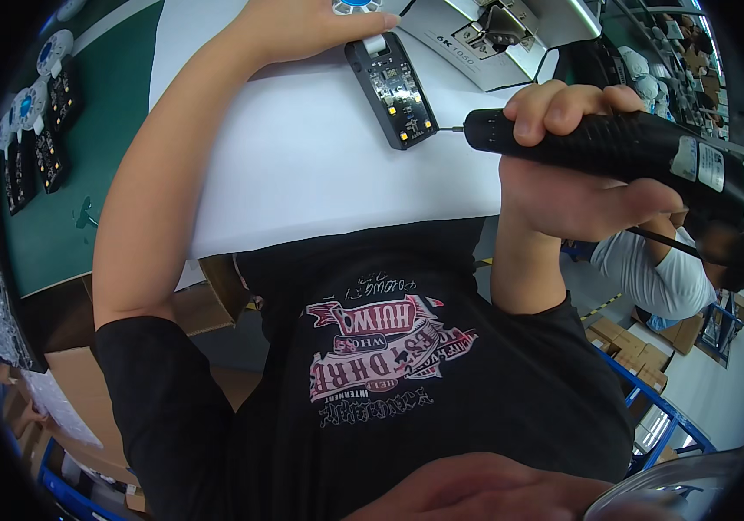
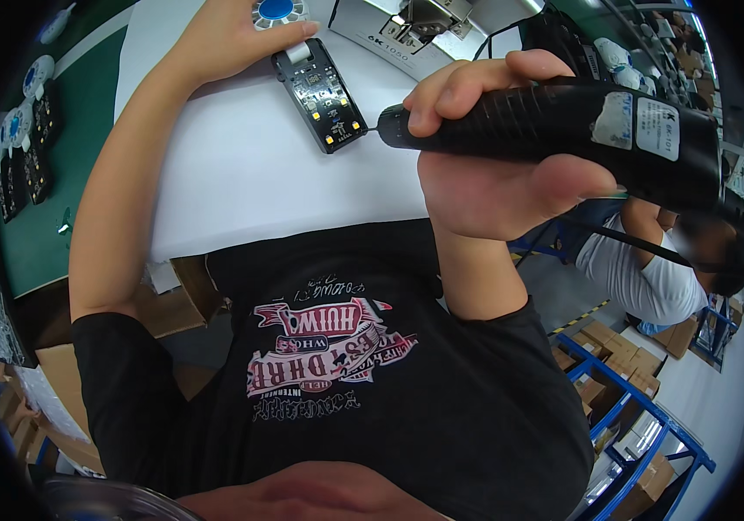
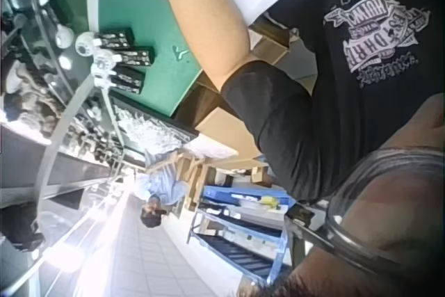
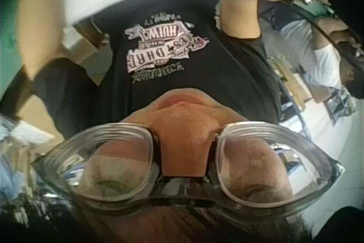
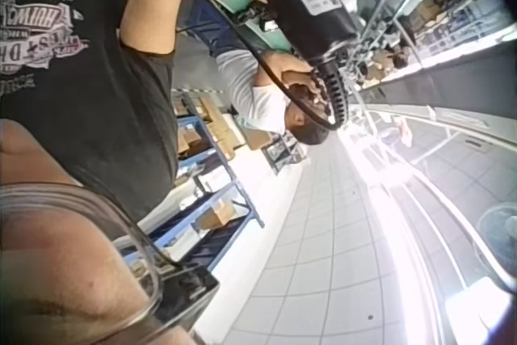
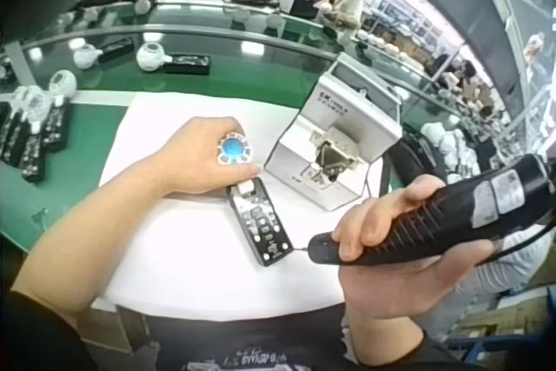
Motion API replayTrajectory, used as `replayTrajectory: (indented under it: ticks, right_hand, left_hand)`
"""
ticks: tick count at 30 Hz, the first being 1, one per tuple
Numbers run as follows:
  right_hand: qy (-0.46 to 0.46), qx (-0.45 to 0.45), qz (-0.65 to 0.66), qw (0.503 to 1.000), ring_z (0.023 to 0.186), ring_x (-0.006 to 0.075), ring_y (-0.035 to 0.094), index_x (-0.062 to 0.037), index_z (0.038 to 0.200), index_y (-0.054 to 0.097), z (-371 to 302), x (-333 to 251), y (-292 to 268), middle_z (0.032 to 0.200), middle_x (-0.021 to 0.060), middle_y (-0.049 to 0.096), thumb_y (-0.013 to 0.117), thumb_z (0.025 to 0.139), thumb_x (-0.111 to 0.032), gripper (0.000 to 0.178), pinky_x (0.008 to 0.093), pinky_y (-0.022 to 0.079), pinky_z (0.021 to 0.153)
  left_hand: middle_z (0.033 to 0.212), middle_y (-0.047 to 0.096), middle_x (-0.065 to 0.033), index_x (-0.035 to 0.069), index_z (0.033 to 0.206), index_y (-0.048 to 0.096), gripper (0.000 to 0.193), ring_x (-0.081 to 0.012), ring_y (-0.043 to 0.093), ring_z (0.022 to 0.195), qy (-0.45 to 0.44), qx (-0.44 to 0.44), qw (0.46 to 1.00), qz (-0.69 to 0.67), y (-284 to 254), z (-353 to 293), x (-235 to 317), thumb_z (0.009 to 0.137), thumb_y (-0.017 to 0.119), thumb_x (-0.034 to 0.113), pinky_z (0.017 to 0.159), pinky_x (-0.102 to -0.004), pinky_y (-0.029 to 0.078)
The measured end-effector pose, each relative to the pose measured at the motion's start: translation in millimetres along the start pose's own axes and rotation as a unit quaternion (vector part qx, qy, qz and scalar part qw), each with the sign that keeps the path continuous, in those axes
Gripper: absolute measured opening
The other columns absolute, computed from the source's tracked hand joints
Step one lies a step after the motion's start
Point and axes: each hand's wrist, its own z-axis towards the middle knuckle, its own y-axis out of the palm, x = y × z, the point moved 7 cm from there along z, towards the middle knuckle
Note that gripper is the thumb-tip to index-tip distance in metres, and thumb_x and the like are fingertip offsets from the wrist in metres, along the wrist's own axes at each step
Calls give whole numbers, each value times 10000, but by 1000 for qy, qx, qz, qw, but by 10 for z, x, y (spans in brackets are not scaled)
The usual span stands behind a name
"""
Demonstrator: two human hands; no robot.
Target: Using an electric screwdriver to secure components onto circuit boards on a production line.
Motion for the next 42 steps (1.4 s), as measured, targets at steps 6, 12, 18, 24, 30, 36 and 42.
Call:
replayTrajectory:
  ticks: [6,12,18,24,30,36,42]
  right_hand:
    - [1,2,1,1000,654,241,626,-66,1376,522,-11,0,21,878,137,668,382,882,-889,970,397,525,608]
    - [-6,-16,2,1000,651,241,631,-61,1337,522,10,108,8,861,128,664,412,882,-878,941,390,530,611]
    - [15,-30,19,999,649,237,637,-58,1334,498,130,188,-10,846,125,661,433,880,-870,934,381,536,621]
    - [-137,81,-204,966,594,206,596,-27,1227,502,780,-116,190,760,101,605,516,911,-781,817,328,514,583]
    - [-40,108,245,963,561,189,575,2,1187,510,781,219,50,720,101,585,540,934,-743,788,300,500,559]
    - [20,6,8,1000,675,243,634,-46,1403,459,257,55,122,870,122,653,410,888,-869,972,398,527,665]
    - [7,10,-1,1000,665,236,633,-43,1404,429,-8,36,252,846,115,647,417,851,-901,1021,389,533,638]
  left_hand:
    - [886,702,-248,-20,941,699,542,-417,692,860,1,-1,1000,-6,11,13,-19,757,814,476,774,-446,544]
    - [888,703,-249,-22,937,698,539,-421,690,866,10,5,1000,10,2,41,-18,758,811,473,776,-449,542]
    - [907,722,-152,27,1063,692,536,-255,690,819,5,9,999,-37,136,-43,-237,790,812,473,757,-351,547]
    - [907,723,-155,26,1063,694,545,-258,690,819,6,21,999,25,181,-8,-241,787,810,481,758,-352,548]
    - [921,730,-163,20,1069,693,560,-275,703,830,-4,18,999,32,152,0,-199,789,804,492,765,-363,552]
    - [928,727,-193,8,1024,698,557,-339,703,857,-7,22,999,31,56,10,-95,776,804,496,777,-402,550]
    - [915,712,-242,4,944,711,542,-434,684,889,-11,20,999,41,-17,32,-59,750,801,502,797,-472,545]
